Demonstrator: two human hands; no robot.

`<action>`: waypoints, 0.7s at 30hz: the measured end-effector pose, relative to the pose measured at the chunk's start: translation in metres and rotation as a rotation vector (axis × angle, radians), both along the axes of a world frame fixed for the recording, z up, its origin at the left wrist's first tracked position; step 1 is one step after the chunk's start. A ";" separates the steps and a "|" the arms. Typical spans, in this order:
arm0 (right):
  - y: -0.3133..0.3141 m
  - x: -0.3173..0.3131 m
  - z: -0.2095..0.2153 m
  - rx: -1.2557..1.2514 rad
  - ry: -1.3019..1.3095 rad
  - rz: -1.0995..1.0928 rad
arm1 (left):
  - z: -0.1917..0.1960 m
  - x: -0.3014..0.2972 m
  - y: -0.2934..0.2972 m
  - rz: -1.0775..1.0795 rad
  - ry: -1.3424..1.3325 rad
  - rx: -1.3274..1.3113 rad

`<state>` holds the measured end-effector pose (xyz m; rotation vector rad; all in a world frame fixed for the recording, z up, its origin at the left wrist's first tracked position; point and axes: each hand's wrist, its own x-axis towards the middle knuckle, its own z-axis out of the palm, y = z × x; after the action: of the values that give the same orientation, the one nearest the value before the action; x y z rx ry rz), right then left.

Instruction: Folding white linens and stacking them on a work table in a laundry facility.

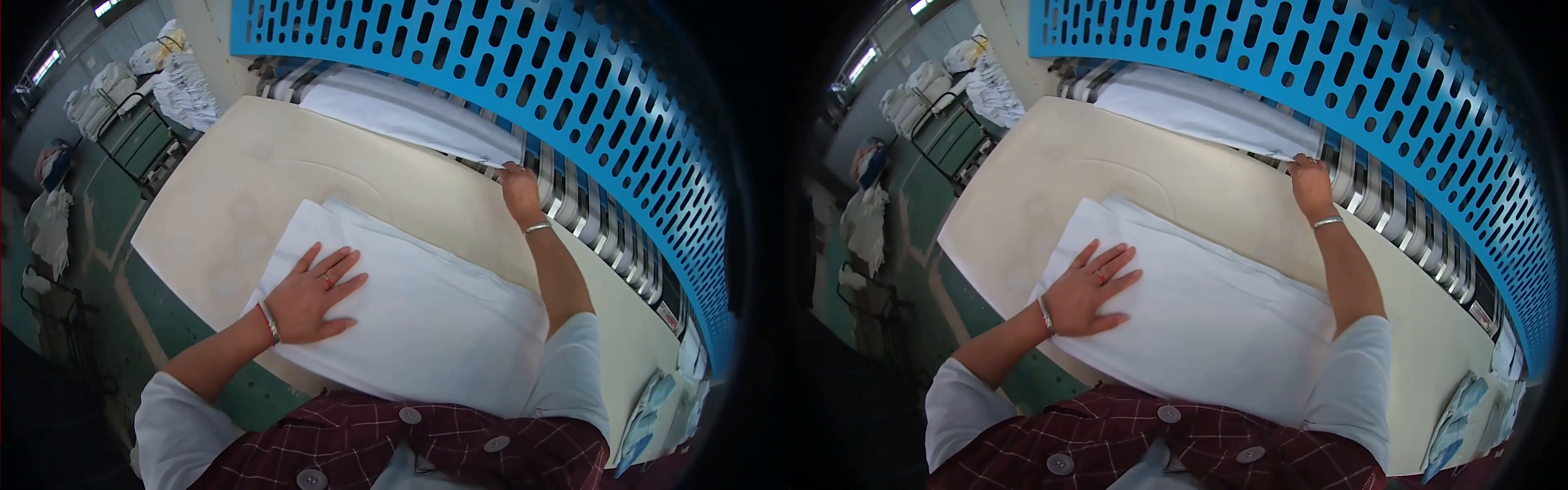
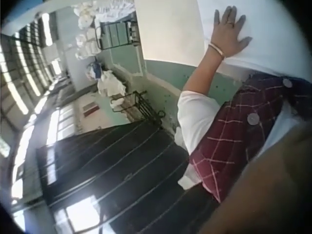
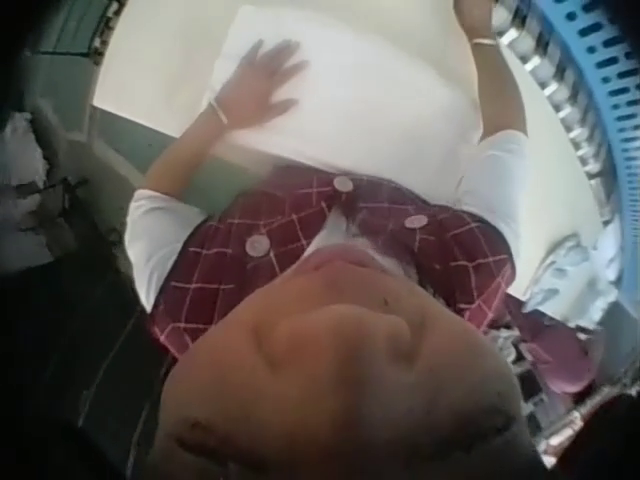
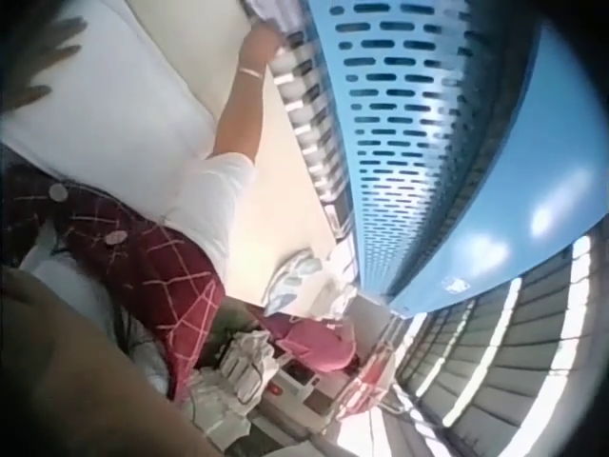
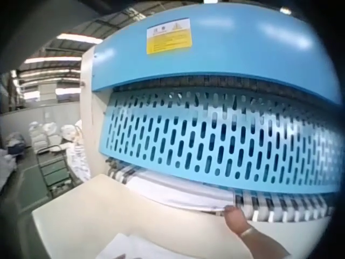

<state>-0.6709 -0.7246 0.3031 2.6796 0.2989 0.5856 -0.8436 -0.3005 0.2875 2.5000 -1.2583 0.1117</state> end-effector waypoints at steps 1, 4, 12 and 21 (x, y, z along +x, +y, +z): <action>0.015 -0.019 0.024 0.091 -0.003 0.117 | -0.003 0.002 0.002 -0.006 0.003 -0.005; 0.051 -0.081 0.102 0.178 -0.162 0.482 | -0.005 0.048 -0.010 0.142 -0.072 -0.287; 0.031 -0.266 0.221 0.163 -0.417 0.454 | 0.031 0.108 -0.094 0.340 -0.119 -0.096; -0.046 -0.479 0.073 0.897 -0.077 0.120 | 0.064 -0.067 -0.012 -0.110 -0.526 -0.144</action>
<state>-1.1496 -0.7709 0.3758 3.4861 0.2012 1.0546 -0.9103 -0.3127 0.3510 2.3467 -1.5102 0.8464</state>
